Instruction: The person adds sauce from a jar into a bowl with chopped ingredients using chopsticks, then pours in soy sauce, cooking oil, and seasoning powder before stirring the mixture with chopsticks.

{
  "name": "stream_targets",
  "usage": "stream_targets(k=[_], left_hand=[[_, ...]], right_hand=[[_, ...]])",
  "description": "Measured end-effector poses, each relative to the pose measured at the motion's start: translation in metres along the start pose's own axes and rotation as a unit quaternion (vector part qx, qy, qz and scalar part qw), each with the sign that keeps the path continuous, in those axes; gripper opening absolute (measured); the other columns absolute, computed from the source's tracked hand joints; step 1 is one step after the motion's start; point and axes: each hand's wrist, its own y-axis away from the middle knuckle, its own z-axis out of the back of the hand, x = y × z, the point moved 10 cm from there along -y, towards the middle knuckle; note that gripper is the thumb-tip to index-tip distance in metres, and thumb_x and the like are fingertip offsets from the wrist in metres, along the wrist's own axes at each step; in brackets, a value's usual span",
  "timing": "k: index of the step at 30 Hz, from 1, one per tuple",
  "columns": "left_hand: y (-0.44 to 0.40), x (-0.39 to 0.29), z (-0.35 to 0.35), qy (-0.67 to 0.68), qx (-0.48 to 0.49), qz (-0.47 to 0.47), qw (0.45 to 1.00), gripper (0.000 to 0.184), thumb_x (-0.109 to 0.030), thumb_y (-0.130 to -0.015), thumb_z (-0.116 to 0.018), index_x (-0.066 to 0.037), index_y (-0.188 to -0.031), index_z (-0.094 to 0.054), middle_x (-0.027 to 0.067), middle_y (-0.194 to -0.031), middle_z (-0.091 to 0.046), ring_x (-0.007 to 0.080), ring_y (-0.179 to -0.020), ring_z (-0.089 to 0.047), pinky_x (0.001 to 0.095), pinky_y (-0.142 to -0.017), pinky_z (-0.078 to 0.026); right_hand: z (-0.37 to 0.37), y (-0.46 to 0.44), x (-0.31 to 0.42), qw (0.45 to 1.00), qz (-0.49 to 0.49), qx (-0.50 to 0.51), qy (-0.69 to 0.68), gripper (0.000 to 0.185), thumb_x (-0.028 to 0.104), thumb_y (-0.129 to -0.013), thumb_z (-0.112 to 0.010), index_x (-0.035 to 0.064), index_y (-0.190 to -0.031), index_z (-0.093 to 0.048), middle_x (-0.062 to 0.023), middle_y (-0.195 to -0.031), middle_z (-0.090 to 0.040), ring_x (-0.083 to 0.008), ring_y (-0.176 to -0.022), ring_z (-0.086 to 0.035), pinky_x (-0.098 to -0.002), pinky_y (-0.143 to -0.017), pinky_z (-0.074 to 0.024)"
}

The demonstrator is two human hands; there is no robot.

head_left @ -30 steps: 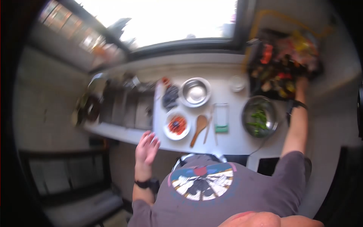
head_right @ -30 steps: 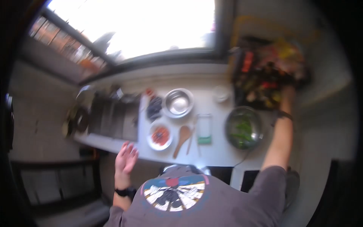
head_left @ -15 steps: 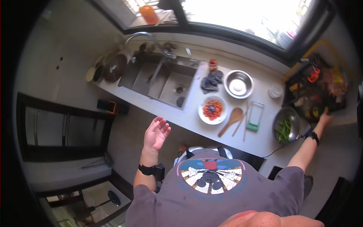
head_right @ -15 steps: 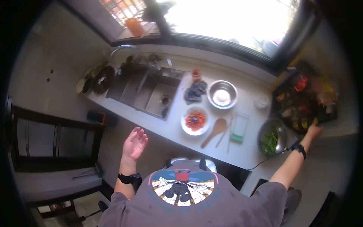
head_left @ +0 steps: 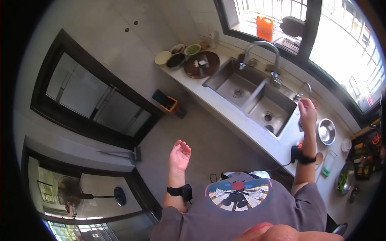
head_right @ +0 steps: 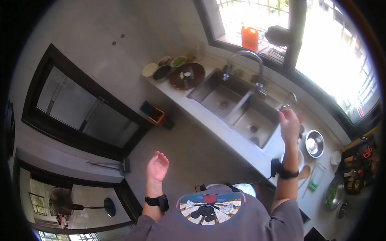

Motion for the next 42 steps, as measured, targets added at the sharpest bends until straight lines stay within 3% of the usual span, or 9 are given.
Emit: stream_targets(k=[7, 12, 18, 26, 29, 32, 34, 36, 42], left_hand=[[-0.071, -0.077, 0.012, 0.027, 0.007, -0.063, 0.998, 0.018, -0.009, -0.088, -0.050, -0.009, -0.106, -0.056, 0.0078, -0.099, -0.060, 0.0212, -0.089, -0.059, 0.0381, -0.084, -0.049], [-0.139, -0.096, 0.016, -0.017, 0.007, -0.025, 1.000, 0.020, -0.010, -0.087, -0.052, -0.010, -0.106, -0.057, 0.0069, -0.100, -0.061, 0.0232, -0.092, -0.060, 0.0426, -0.090, -0.047], [-0.235, -0.174, 0.033, -0.080, -0.107, -0.042, 0.990, 0.022, -0.009, -0.089, -0.049, -0.009, -0.110, -0.054, 0.0087, -0.102, -0.060, 0.0218, -0.092, -0.058, 0.0387, -0.083, -0.049], [-0.422, -0.305, -0.112, -0.315, -0.003, -0.155, 0.936, 0.025, -0.009, -0.090, -0.053, -0.005, -0.115, -0.053, 0.0059, -0.103, -0.060, 0.0132, -0.088, -0.058, 0.0267, -0.076, -0.049], [-0.511, -0.319, -0.149, -0.323, 0.020, -0.161, 0.932, 0.026, -0.009, -0.090, -0.055, -0.003, -0.114, -0.053, 0.0071, -0.105, -0.058, 0.0133, -0.087, -0.058, 0.0267, -0.075, -0.049], [-0.624, -0.336, -0.160, -0.378, 0.022, -0.218, 0.899, 0.024, -0.010, -0.087, -0.058, -0.003, -0.109, -0.056, 0.0090, -0.103, -0.059, 0.0165, -0.083, -0.059, 0.0296, -0.071, -0.050], [-0.698, -0.345, -0.166, -0.420, 0.019, -0.247, 0.873, 0.022, -0.010, -0.084, -0.060, -0.003, -0.105, -0.059, 0.0090, -0.098, -0.062, 0.0164, -0.076, -0.061, 0.0286, -0.066, -0.050], [-0.757, -0.357, -0.205, -0.675, 0.005, -0.364, 0.641, 0.018, -0.012, -0.080, -0.062, -0.005, -0.097, -0.063, 0.0110, -0.090, -0.066, 0.0232, -0.075, -0.064, 0.0348, -0.066, -0.051], [-0.926, -0.351, -0.215, -0.809, -0.032, -0.252, 0.530, 0.017, -0.015, -0.079, -0.058, -0.013, -0.092, -0.068, 0.0104, -0.090, -0.068, 0.0304, -0.081, -0.065, 0.0425, -0.073, -0.051]], right_hand=[[-0.184, -0.116, -0.051, 0.905, -0.043, 0.158, 0.393, 0.034, 0.024, -0.081, -0.059, 0.0047, -0.110, -0.059, -0.0136, -0.116, -0.059, -0.0329, -0.110, -0.055, -0.0424, -0.092, -0.0445], [-0.253, -0.161, -0.136, 0.832, -0.057, 0.149, 0.531, 0.049, 0.019, -0.084, -0.050, 0.0080, -0.132, -0.047, -0.0095, -0.147, -0.032, -0.0254, -0.141, -0.018, -0.0425, -0.114, -0.0162], [-0.298, -0.186, -0.251, 0.785, -0.058, 0.156, 0.597, 0.042, 0.018, -0.086, -0.043, 0.0108, -0.126, -0.054, -0.0046, -0.141, -0.042, -0.0206, -0.139, -0.023, -0.0427, -0.114, -0.0157], [-0.305, -0.179, -0.177, 0.718, -0.239, 0.111, 0.645, 0.033, 0.022, -0.087, -0.048, 0.0089, -0.113, -0.063, -0.0085, -0.118, -0.057, -0.0283, -0.122, -0.046, -0.0451, -0.108, -0.0275], [-0.381, -0.114, -0.293, 0.859, -0.507, -0.020, 0.065, 0.030, 0.019, -0.090, -0.049, 0.0089, -0.116, -0.061, -0.0112, -0.112, -0.060, -0.0297, -0.107, -0.058, -0.0405, -0.089, -0.0455], [-0.487, -0.082, -0.241, 0.662, -0.523, -0.101, -0.527, 0.029, 0.010, -0.090, -0.051, 0.0038, -0.118, -0.054, -0.0155, -0.112, -0.060, -0.0281, -0.106, -0.059, -0.0332, -0.076, -0.0518], [-0.522, -0.067, -0.288, 0.569, -0.524, -0.148, -0.616, 0.036, 0.003, -0.091, -0.047, 0.0036, -0.127, -0.048, -0.0173, -0.121, -0.057, -0.0278, -0.107, -0.059, -0.0344, -0.081, -0.0528], [-0.529, -0.083, -0.242, 0.561, -0.445, -0.129, -0.686, 0.040, 0.001, -0.090, -0.046, 0.0043, -0.130, -0.046, -0.0170, -0.124, -0.055, -0.0274, -0.109, -0.058, -0.0358, -0.082, -0.0526], [-0.542, -0.092, -0.224, 0.587, -0.394, -0.160, -0.689, 0.010, 0.007, -0.091, -0.045, 0.0081, -0.093, -0.055, -0.0028, -0.077, -0.055, -0.0164, -0.064, -0.049, -0.0283, -0.055, -0.0409]])
